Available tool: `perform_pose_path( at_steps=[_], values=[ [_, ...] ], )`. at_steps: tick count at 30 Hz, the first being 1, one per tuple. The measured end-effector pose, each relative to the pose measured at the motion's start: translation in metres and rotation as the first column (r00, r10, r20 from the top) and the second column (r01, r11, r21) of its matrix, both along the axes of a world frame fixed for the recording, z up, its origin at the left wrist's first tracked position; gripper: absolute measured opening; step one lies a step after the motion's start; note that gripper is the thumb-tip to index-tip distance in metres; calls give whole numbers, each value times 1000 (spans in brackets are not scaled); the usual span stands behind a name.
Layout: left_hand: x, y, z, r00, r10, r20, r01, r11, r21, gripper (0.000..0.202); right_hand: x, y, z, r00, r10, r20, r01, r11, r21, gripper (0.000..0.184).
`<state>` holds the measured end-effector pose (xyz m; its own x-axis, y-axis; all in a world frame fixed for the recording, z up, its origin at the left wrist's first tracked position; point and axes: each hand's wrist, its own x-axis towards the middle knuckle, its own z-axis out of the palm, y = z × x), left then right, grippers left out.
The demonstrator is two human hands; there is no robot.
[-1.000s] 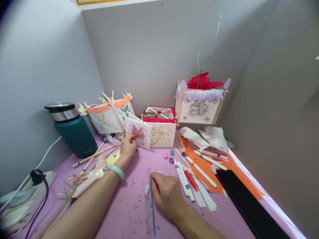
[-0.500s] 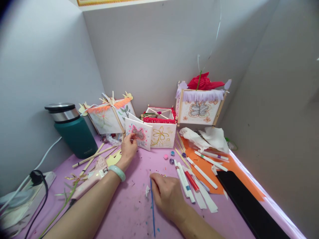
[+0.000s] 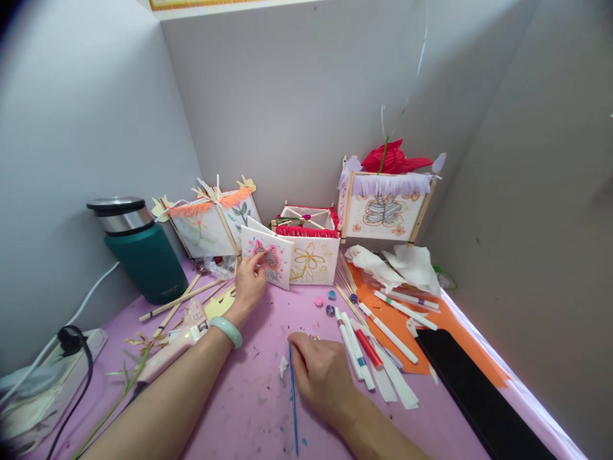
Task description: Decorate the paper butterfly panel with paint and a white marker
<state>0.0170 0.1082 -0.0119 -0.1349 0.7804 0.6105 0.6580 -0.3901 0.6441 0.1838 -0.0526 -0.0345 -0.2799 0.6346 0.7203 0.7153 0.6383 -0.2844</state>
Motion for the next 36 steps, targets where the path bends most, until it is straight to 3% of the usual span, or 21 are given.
perform_pose_path(
  at_steps=[8, 13, 16, 20, 23, 27, 31, 34, 36],
  values=[
    [2, 0, 0, 1000, -13, -6, 14, 999, 50, 37, 1, 1, -3, 1000, 2, -11, -2, 1000, 4, 15],
    [-4, -3, 10, 992, 104, 70, -110, 990, 84, 9, 0, -1, -1, 999, 1, -48, 1, 999, 41, 13],
    [-4, -14, 21, 988, 134, 72, -141, 985, 96, 23, -2, -2, 4, 999, 1, -43, 0, 1000, 27, 14],
    [16, -49, 32, 993, -87, -77, 93, 993, 73, 33, -3, -3, 8, 999, -1, -48, 3, 1000, 29, 22],
    [37, -84, 36, 932, -302, -201, 308, 951, -4, 29, -1, -1, 7, 992, -31, -124, 31, 1000, -1, 17],
    [42, -125, 35, 868, -441, -227, 418, 897, -144, 11, 3, 1, 3, 977, -97, -192, 95, 995, -18, 15],
    [30, -144, 24, 906, -421, -32, 403, 885, -231, 14, 4, -1, 2, 972, -53, -228, 45, 998, -39, 11],
    [27, -144, 13, 865, -394, 310, 487, 806, -336, 15, 3, -2, 3, 978, 6, -210, -14, 999, -34, 10],
    [28, -142, 7, 813, -382, 440, 550, 754, -359, 16, 4, -2, 3, 981, 33, -190, -38, 999, -25, 11]
  ],
)
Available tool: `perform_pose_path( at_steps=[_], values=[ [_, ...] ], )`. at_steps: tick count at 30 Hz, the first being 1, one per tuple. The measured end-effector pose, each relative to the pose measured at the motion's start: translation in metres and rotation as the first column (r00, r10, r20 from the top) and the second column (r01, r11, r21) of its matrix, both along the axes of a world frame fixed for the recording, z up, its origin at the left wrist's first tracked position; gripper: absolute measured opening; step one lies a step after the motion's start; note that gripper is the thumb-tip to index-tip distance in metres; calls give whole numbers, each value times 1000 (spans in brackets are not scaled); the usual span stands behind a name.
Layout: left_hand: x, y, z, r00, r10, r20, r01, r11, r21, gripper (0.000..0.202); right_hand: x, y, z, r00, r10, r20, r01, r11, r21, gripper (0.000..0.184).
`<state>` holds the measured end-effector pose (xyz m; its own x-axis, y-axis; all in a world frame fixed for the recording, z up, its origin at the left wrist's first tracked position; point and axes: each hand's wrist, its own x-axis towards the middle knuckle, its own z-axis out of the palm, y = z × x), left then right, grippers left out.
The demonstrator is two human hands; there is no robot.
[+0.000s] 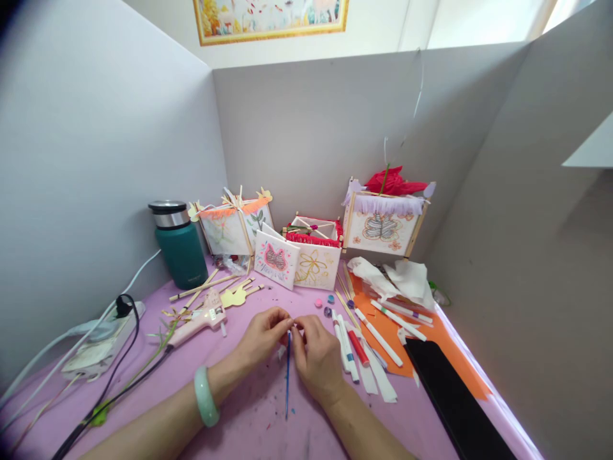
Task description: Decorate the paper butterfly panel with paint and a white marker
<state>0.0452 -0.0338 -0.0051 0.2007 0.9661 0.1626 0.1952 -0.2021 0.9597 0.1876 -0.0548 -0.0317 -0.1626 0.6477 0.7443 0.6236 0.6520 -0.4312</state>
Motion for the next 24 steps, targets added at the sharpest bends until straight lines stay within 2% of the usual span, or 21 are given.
perform_pose_path(
  at_steps=[10, 14, 18, 21, 24],
  values=[
    [1, -5, -2, 989, -78, 127, 87, 994, -67, 21, 2, 2, -1, 999, -46, 26, 44, 996, 77, 11],
    [2, -8, 0, 979, -160, 129, 167, 985, -43, 29, 5, 5, -3, 995, -95, 15, 93, 989, 111, 14],
    [1, -14, 3, 977, -212, 9, 211, 975, 69, 35, 7, 7, -5, 989, -150, 11, 147, 981, 127, 15],
    [1, -18, 3, 974, -193, -119, 209, 968, 140, 33, 7, 7, -4, 985, -170, 24, 165, 976, 146, 16],
    [1, -20, 2, 967, -186, -176, 217, 961, 174, 34, 7, 7, -3, 983, -181, 30, 174, 972, 158, 16]
  ],
)
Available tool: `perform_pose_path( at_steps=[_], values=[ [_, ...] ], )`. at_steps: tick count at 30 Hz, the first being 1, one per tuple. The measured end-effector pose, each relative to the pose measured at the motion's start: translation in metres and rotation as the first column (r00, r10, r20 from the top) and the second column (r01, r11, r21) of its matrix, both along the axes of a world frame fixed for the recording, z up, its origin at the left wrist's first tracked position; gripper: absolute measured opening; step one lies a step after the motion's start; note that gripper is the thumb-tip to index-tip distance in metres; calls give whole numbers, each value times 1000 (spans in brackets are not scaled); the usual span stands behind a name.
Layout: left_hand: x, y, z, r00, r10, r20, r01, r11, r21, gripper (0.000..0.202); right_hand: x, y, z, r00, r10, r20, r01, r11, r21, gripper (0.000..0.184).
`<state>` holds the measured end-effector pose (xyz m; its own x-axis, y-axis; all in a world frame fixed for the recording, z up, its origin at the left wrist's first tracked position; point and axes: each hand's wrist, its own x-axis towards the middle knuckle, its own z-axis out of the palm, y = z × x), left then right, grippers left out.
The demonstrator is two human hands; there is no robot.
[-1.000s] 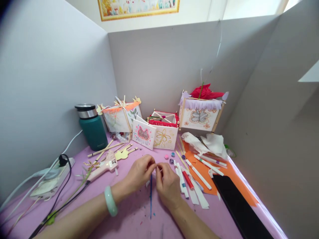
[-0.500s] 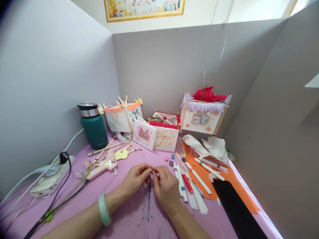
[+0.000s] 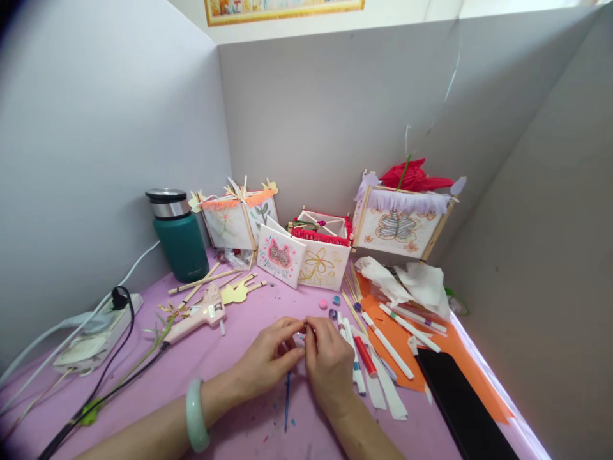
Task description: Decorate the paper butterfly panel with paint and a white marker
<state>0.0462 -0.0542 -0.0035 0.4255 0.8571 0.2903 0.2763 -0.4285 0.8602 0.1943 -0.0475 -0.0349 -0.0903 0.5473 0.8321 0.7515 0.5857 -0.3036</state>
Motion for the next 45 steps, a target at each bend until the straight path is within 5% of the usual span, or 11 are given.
perform_pose_path(
  at_steps=[14, 22, 28, 32, 37, 41, 45],
  values=[
    [1, -1, -2, 999, -15, -40, 18, 998, 59, 32, 2, 1, -4, 999, -51, -7, 50, 997, -56, 12],
    [2, 1, -4, 967, 248, 55, -247, 969, -24, 5, 2, 1, -1, 998, -59, -29, 58, 998, -40, 10],
    [-14, 20, 1, 931, 323, 173, -310, 946, -98, 16, 5, 2, -2, 993, -74, -88, 65, 993, -99, 17],
    [-38, 43, 1, 859, 451, 242, -416, 890, -184, 25, 11, 6, 12, 968, -180, -176, 140, 967, -215, 26],
    [-53, 59, -5, 856, 513, 68, -495, 850, -181, 47, 7, 40, 42, 977, -157, -142, 111, 951, -290, 26],
    [-56, 61, -5, 836, 544, -77, -549, 832, -81, 27, -11, 88, 51, 971, -200, -128, 104, 845, -524, 23],
    [-60, 64, -2, 794, 589, -147, -597, 802, -11, 17, -28, 123, 46, 972, -199, -123, 88, 799, -595, 15]
  ],
)
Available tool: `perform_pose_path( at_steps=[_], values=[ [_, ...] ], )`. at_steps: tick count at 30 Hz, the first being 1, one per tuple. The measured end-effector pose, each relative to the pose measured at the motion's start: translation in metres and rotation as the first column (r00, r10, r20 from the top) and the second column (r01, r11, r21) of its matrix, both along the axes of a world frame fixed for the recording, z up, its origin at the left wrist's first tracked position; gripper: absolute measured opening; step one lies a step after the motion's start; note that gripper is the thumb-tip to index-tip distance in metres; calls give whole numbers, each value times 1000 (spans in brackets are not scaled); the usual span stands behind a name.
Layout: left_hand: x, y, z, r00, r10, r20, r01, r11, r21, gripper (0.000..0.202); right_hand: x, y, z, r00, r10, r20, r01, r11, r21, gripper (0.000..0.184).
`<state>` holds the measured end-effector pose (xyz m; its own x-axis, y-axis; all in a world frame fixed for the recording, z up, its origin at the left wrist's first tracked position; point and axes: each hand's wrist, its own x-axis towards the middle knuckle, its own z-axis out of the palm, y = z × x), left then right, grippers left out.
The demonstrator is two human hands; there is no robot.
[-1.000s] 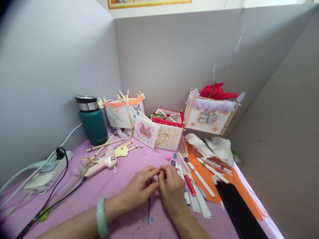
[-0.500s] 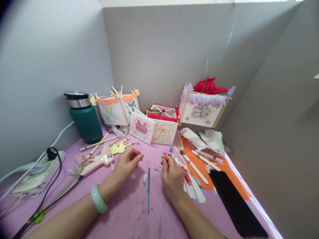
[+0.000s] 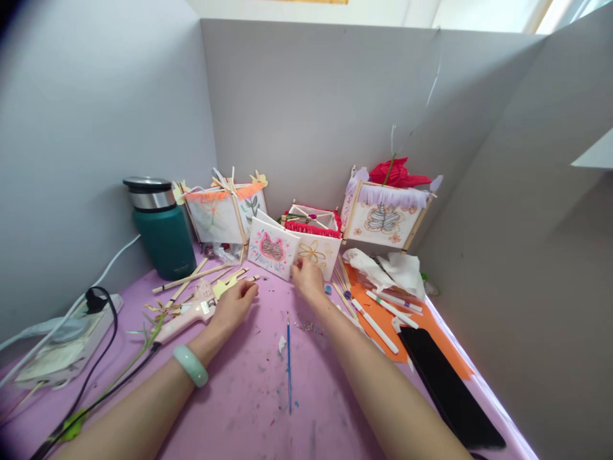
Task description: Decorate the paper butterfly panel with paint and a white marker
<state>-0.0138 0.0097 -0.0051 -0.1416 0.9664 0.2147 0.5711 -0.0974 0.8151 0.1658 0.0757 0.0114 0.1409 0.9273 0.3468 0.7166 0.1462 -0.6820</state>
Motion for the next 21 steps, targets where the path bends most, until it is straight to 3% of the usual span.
perform_pose_path(
  at_steps=[7, 11, 15, 17, 21],
  values=[
    [-3, 4, -2, 999, 37, -29, -35, 998, 51, 9, -18, 7, -6, 997, 44, -59, -46, 999, -27, 17],
    [-5, 4, 0, 998, 58, 12, -59, 993, 100, 10, -9, -10, 15, 988, 91, -125, -92, 996, -2, 15],
    [-12, 6, 10, 986, 137, 99, -154, 971, 183, 29, 18, -39, 33, 959, 168, -227, -193, 977, -92, 12],
    [-15, 6, 16, 978, 104, 183, -144, 966, 217, 37, 30, -55, 35, 920, 208, -332, -275, 946, -170, 11],
    [-15, 7, 18, 927, -110, 358, 47, 983, 180, 37, 41, -79, 33, 810, 278, -516, -459, 848, -265, 14]
  ],
)
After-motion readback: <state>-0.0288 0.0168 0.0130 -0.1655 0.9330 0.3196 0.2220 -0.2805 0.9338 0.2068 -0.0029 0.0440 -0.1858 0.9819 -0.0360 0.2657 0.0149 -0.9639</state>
